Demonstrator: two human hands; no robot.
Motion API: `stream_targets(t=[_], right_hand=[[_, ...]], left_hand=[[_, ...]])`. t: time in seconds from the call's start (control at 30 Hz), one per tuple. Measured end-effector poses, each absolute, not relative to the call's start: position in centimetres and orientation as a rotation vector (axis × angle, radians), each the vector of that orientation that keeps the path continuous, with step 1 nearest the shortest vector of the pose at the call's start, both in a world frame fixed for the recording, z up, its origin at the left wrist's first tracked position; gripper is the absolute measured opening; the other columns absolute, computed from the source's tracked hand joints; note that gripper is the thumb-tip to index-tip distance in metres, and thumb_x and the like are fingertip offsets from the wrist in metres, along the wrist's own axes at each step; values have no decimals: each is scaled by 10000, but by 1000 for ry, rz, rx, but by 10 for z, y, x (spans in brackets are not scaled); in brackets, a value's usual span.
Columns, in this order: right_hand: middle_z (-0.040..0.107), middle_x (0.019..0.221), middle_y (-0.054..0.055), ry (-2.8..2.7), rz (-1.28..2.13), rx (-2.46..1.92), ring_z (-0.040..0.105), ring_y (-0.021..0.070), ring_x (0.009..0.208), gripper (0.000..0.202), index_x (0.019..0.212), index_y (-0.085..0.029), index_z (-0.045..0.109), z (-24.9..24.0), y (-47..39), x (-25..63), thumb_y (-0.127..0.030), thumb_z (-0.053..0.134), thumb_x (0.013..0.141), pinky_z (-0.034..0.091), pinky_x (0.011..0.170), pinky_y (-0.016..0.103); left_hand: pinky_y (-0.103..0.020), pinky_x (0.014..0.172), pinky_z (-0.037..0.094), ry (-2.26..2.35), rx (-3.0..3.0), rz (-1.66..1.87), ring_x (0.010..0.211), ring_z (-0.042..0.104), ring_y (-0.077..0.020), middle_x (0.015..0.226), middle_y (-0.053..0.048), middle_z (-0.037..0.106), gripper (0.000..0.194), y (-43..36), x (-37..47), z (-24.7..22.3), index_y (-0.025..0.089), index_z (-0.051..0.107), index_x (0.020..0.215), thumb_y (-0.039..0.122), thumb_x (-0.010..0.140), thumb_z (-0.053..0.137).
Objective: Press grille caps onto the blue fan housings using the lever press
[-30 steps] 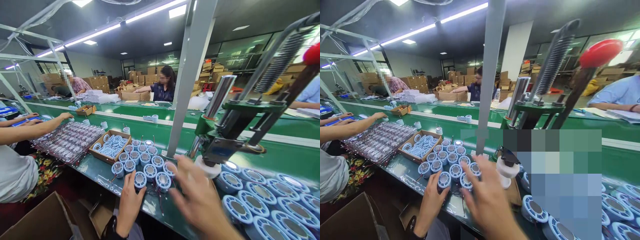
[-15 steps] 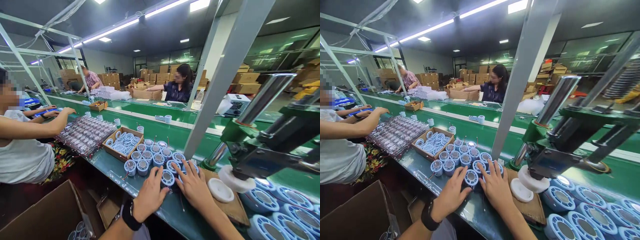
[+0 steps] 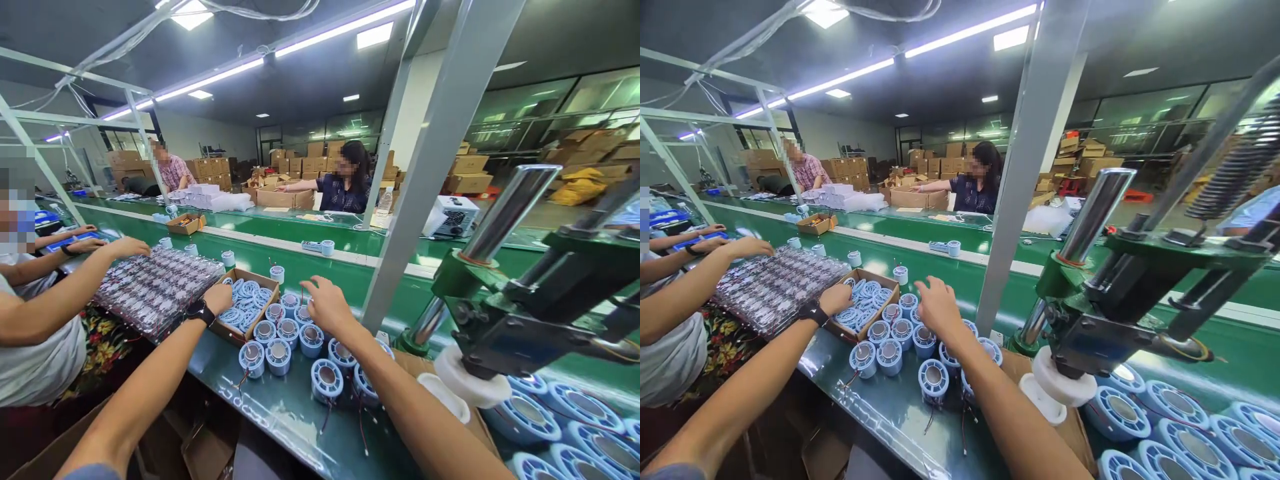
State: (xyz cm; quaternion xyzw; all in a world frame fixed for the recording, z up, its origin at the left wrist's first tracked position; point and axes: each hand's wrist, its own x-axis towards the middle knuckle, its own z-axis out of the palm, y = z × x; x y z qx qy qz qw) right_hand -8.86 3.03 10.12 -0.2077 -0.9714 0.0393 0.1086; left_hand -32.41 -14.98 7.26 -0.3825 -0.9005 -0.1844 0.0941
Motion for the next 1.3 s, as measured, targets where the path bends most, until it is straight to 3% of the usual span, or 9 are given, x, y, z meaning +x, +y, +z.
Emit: stream_targets(t=[0.23, 0.3, 0.4, 0.63, 0.77, 0.93, 1.07, 1.17, 1.3], right_hand=[[584, 1253, 102, -2949, 171, -595, 604, 198, 1119, 386, 1298, -144, 553, 90, 83, -206, -359, 571, 978, 542, 960, 409], [581, 1257, 103, -2982, 205, -571, 609, 195, 1107, 387, 1298, -143, 552, 83, 90, -224, -357, 575, 976, 549, 947, 401], [581, 1256, 102, -3041, 276, -548, 610, 194, 1100, 384, 1286, -137, 558, 76, 94, -242, -349, 591, 967, 552, 939, 396], [516, 1338, 125, -2960, 399, -785, 579, 220, 1156, 427, 1376, -163, 485, 80, 96, -236, -325, 547, 986, 521, 985, 435], [411, 1379, 192, -2782, 376, -885, 569, 264, 1181, 502, 1490, -170, 329, 123, 82, -195, -191, 414, 996, 490, 979, 433], [519, 1231, 100, -2834, 437, -458, 577, 214, 1096, 544, 1408, -190, 473, 163, 36, -69, -147, 512, 867, 478, 991, 362], [556, 1274, 44, -3036, 602, -44, 598, 176, 1075, 618, 1235, -274, 635, 130, -3, 58, -57, 437, 691, 517, 934, 289], [564, 1319, 6, -3056, 694, -155, 593, 157, 1166, 678, 1121, -302, 690, 85, -20, 123, -24, 378, 587, 513, 987, 270], [546, 1376, 20, -2950, 750, -446, 531, 182, 1280, 586, 977, -261, 727, 39, -27, 164, -15, 351, 602, 486, 1079, 369]], left_hand=[[-362, 861, 549, -2649, -1062, -454, 932, 688, -235, 983, -120, 718, 243, -180, -266, 93, 123, 703, 994, 193, 978, 471], [-263, 729, 563, -2589, -1390, -596, 796, 699, -184, 876, -49, 736, 206, -198, -220, 73, 188, 722, 930, 235, 957, 523], [-214, 722, 572, -2335, -1929, -880, 775, 714, -155, 876, -9, 756, 227, -207, -153, 22, 243, 708, 1090, 188, 916, 571], [-414, 897, 561, -2415, -1553, -1084, 1036, 647, -248, 1111, -115, 701, 324, -185, -106, -36, 181, 650, 1229, 178, 993, 428], [-446, 949, 528, -2464, -1661, -1021, 1117, 596, -269, 1196, -125, 660, 334, -191, -107, -28, 190, 621, 1281, 228, 980, 482], [-563, 969, 484, -2568, -1759, -742, 1183, 533, -365, 1316, -149, 594, 670, -192, -105, -16, 210, 531, 1401, 335, 781, 753], [-526, 1032, 459, -2484, -2056, -715, 1231, 497, -319, 1412, -98, 562, 591, -194, -118, -8, 260, 514, 1412, 194, 837, 634], [-523, 1042, 455, -2474, -2076, -705, 1216, 499, -315, 1365, -116, 581, 598, -195, -123, -6, 235, 497, 1429, 222, 848, 637], [-558, 1056, 436, -2422, -2100, -655, 1244, 481, -335, 1454, -113, 529, 685, -195, -123, -9, 245, 451, 1468, 274, 825, 686]])
